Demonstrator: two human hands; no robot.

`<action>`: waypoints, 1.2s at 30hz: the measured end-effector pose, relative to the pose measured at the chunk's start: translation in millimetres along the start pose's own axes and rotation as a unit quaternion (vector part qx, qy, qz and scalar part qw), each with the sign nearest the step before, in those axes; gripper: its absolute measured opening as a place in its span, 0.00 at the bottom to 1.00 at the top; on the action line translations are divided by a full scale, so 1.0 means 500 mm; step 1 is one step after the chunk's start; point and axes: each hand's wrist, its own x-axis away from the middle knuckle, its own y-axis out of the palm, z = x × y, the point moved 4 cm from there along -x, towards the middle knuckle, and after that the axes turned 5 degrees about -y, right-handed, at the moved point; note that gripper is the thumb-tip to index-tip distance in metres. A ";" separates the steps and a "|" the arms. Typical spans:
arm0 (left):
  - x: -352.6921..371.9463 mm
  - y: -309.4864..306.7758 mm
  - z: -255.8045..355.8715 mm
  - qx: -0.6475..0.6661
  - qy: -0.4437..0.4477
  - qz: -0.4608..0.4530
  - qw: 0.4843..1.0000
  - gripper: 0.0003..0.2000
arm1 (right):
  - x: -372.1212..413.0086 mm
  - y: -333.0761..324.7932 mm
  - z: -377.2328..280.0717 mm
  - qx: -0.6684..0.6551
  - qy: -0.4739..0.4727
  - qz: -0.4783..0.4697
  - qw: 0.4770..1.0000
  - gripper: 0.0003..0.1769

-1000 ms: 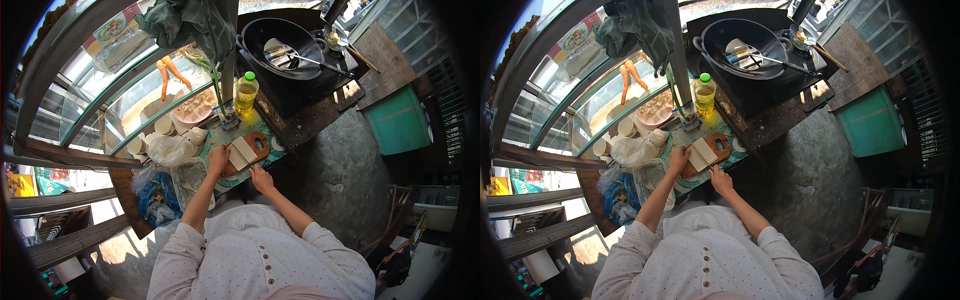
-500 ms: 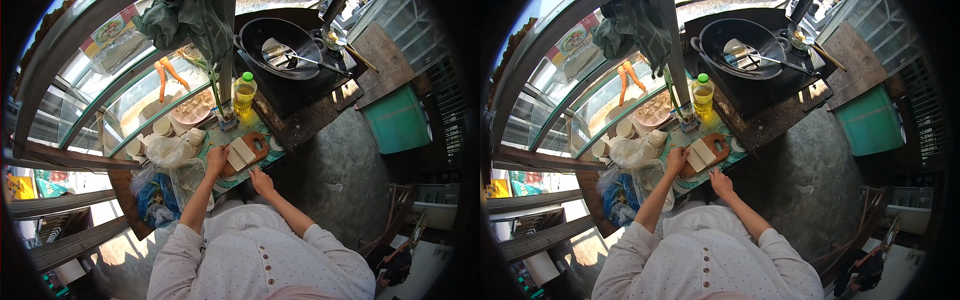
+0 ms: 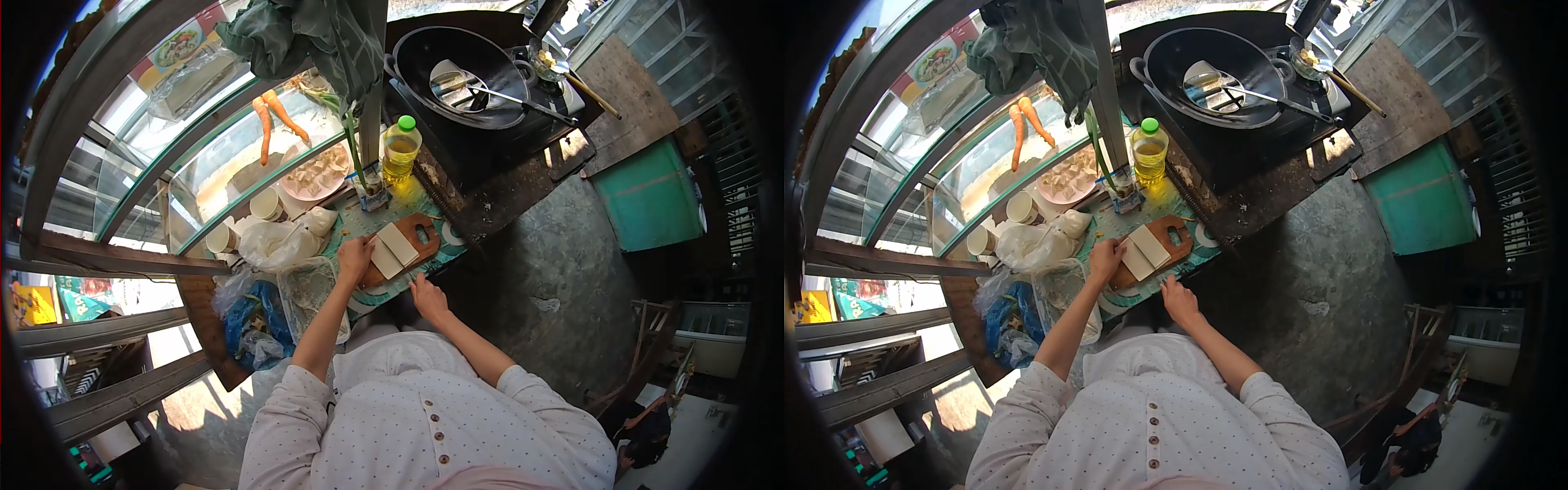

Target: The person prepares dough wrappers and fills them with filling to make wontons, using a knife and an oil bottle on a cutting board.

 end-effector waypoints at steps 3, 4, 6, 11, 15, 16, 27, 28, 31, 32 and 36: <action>-0.002 0.001 0.000 -0.018 -0.007 -0.002 1.000 0.12 | -0.008 0.000 0.002 0.013 -0.001 -0.003 1.000 0.15; 0.000 0.000 -0.002 -0.021 -0.011 -0.004 1.000 0.12 | -0.007 0.002 0.002 0.020 -0.007 0.000 1.000 0.15; 0.001 0.004 -0.001 -0.027 -0.013 -0.009 1.000 0.12 | 0.000 0.003 0.008 0.031 -0.009 0.003 0.999 0.15; -0.002 0.002 -0.021 -0.025 -0.013 -0.001 1.000 0.13 | -0.005 0.006 0.003 0.038 -0.011 0.004 0.999 0.15; -0.007 0.014 -0.016 -0.036 -0.011 -0.022 0.999 0.13 | -0.004 0.010 0.014 0.038 -0.003 0.003 0.999 0.15; -0.008 0.011 -0.018 -0.029 -0.011 -0.018 0.999 0.14 | -0.007 0.011 0.014 0.034 -0.008 0.005 0.999 0.15; 0.013 -0.004 -0.020 0.013 -0.016 -0.018 1.000 0.13 | -0.005 0.002 0.017 0.041 -0.041 0.003 0.998 0.16; 0.011 -0.007 -0.021 0.008 -0.014 -0.016 1.000 0.13 | -0.006 -0.003 0.018 0.043 -0.046 -0.003 0.998 0.16; 0.012 -0.001 -0.025 -0.001 -0.018 -0.019 1.000 0.12 | -0.013 -0.017 0.021 0.025 -0.049 -0.017 0.998 0.16; 0.013 0.004 -0.027 -0.001 -0.024 -0.022 0.999 0.12 | -0.015 -0.020 0.022 0.014 -0.048 -0.023 0.999 0.16; 0.017 0.004 -0.029 -0.002 -0.037 -0.019 0.999 0.12 | -0.006 -0.034 0.019 0.007 -0.058 0.000 0.998 0.17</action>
